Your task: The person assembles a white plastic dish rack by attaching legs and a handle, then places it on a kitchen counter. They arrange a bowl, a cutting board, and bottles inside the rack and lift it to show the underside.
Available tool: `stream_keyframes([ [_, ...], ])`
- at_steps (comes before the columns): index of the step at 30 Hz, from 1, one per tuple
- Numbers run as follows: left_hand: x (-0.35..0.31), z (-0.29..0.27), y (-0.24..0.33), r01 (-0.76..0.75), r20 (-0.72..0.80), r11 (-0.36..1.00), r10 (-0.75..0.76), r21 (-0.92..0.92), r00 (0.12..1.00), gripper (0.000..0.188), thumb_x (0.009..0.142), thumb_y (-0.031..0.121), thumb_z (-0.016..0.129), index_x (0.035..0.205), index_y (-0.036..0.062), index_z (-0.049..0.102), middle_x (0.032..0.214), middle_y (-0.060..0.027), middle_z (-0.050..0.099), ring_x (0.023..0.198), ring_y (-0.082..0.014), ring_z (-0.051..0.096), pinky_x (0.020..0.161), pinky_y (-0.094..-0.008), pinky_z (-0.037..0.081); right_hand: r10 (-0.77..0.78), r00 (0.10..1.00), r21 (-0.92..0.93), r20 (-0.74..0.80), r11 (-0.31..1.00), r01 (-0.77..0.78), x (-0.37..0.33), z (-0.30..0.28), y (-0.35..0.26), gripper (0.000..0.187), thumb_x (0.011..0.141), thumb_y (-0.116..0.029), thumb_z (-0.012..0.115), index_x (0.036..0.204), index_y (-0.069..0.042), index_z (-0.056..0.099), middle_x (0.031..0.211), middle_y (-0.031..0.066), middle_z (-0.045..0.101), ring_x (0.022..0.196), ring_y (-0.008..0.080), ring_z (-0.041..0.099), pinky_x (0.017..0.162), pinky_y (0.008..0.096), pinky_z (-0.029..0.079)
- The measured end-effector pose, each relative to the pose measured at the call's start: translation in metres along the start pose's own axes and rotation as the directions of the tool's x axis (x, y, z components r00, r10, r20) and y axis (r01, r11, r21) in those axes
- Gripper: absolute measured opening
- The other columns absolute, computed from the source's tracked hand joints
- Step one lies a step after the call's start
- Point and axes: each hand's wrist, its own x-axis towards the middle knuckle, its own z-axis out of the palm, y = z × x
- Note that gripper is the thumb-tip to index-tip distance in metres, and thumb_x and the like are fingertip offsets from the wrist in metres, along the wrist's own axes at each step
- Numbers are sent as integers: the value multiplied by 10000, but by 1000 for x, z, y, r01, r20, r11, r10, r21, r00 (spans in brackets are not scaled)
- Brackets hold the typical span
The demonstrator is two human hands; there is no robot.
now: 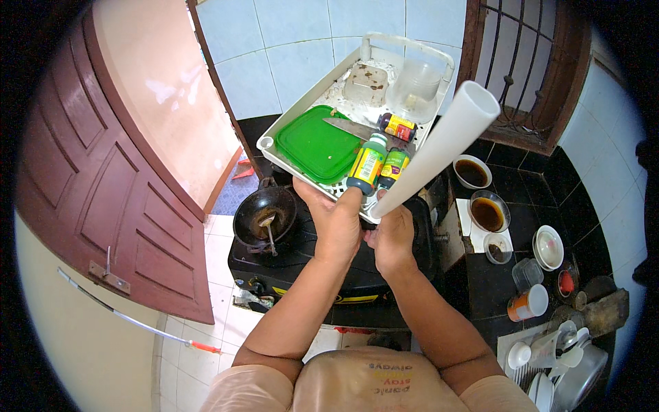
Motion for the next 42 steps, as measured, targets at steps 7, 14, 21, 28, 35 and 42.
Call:
stream_keyframes([
  [7, -1, 8, -6, -24, -54, 1000, 23, -19, 998, 679, 675, -111, 520, 1282, 53, 264, 1164, -123, 458, 1015, -219, 539, 850, -350, 491, 136, 991, 124, 11, 983, -137, 2, -7, -9, 268, 894, -356, 583, 904, -90, 549, 714, -13, 526, 437, 58, 393, 350, 215, 211],
  [14, -8, 2, -4, 170, -1, 982, -170, 84, 985, 749, 688, -96, 501, 1326, 83, 152, 1206, -149, 382, 1085, -217, 484, 893, -344, 457, 215, 977, 143, -1, 967, -213, -5, -9, -13, 271, 898, -369, 566, 957, -109, 514, 700, 0, 513, 414, 77, 400, 335, 211, 224],
  [21, -9, -7, -6, 223, 96, 941, -254, 252, 962, 677, 710, -78, 540, 1293, 14, 208, 1194, -158, 438, 1080, -217, 517, 885, -341, 464, 12, 997, 3, -79, 1000, -12, -7, -22, 8, 339, 927, -412, 506, 1054, -98, 497, 715, 16, 525, 528, 86, 494, 399, 192, 329],
  [28, -19, -10, 0, 413, 136, 878, -453, 242, 881, 604, 759, 0, 615, 1254, 1, 269, 1104, -144, 516, 924, -186, 584, 686, -297, 516, -57, 995, -143, 82, 987, 68, -11, -41, 0, 274, 946, -258, 445, 1059, -11, 482, 827, 61, 539, 610, 79, 496, 486, 232, 412],
  [35, -23, -17, -3, 487, 138, 827, -537, 282, 832, 588, 762, 24, 617, 1235, 29, 268, 1099, -146, 509, 891, -177, 580, 619, -274, 508, 26, 992, -134, 126, 991, -9, -13, -45, 5, 362, 950, -358, 489, 1029, -5, 494, 787, 87, 549, 516, 138, 546, 330, 230, 377],
  [42, -39, -15, -18, 505, 82, 852, -518, 136, 852, 545, 794, -6, 558, 1237, 64, 248, 1159, -139, 464, 982, -189, 547, 761, -317, 503, 14, 998, -168, 66, 986, -3, -10, -51, 21, 387, 958, -384, 457, 1048, -9, 493, 782, 78, 542, 495, 135, 529, 325, 227, 380],
])
